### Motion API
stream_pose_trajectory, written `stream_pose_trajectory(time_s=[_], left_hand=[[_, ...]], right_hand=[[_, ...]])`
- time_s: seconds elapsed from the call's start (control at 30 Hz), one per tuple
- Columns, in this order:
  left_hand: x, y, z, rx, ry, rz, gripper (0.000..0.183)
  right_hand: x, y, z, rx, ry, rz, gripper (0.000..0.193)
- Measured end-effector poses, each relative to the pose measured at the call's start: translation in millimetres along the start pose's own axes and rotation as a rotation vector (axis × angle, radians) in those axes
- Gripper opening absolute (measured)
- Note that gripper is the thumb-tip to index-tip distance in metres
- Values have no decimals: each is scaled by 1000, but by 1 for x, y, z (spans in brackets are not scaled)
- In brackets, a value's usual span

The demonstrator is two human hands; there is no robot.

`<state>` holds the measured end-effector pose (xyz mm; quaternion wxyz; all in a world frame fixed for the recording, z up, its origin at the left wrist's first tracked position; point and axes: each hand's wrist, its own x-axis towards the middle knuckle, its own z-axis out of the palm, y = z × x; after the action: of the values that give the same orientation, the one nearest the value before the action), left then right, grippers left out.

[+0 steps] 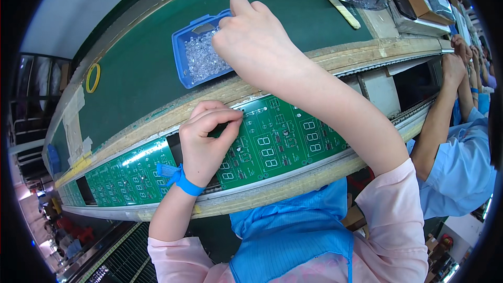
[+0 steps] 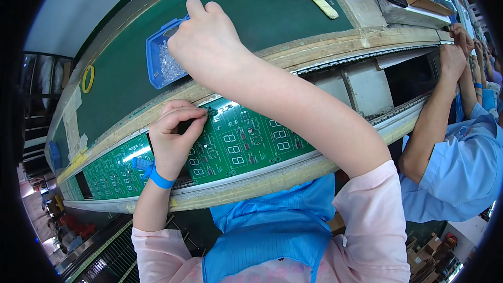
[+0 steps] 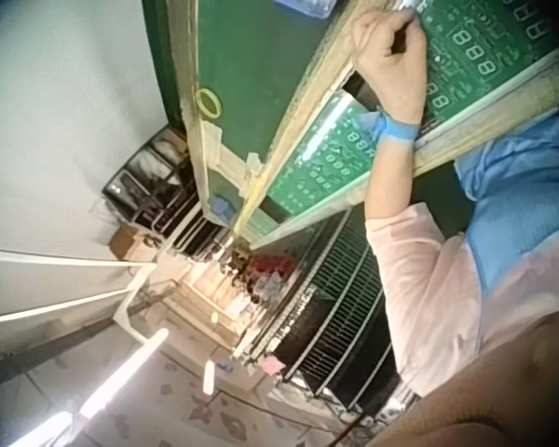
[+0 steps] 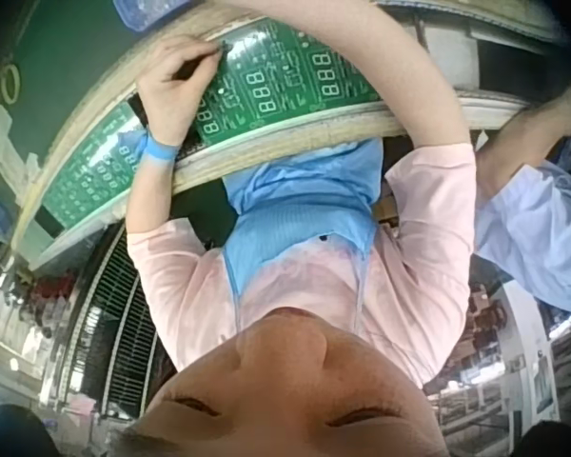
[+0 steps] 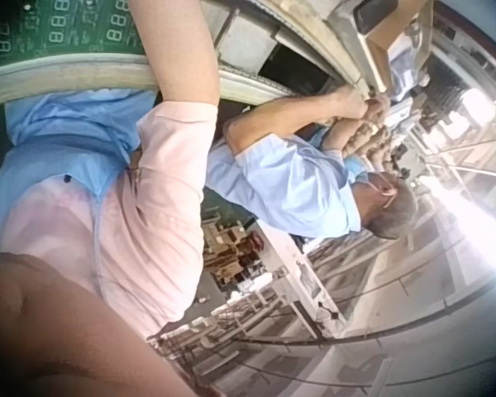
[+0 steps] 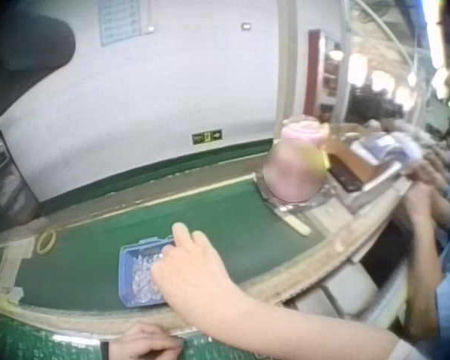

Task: The person inserts small metallic components into holes on a green circuit board by hand. They repeatedly pick components from a blue container and place them into specific positions on the board. The board is moved along a conveyor belt to the next station after completion.

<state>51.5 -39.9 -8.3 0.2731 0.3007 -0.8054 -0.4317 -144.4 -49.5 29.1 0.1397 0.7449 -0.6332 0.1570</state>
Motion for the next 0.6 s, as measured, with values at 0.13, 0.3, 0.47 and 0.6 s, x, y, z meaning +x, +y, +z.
stream_pose_trajectory(time_s=[0.13, 0.3, 0.47, 0.6], left_hand=[[0, 2, 0, 7, 2, -15, 16], [1, -1, 2, 25, 35, 28, 16], [1, 0, 3, 52, 21, 43, 15], [2, -2, 5, 97, 19, 87, 17]], right_hand=[[-2, 2, 3, 66, 73, 55, 6], [-15, 2, -7, 365, 166, 166, 8], [-58, 0, -38, 744, 65, 348, 10], [-80, 3, -31, 821, 51, 423, 8]])
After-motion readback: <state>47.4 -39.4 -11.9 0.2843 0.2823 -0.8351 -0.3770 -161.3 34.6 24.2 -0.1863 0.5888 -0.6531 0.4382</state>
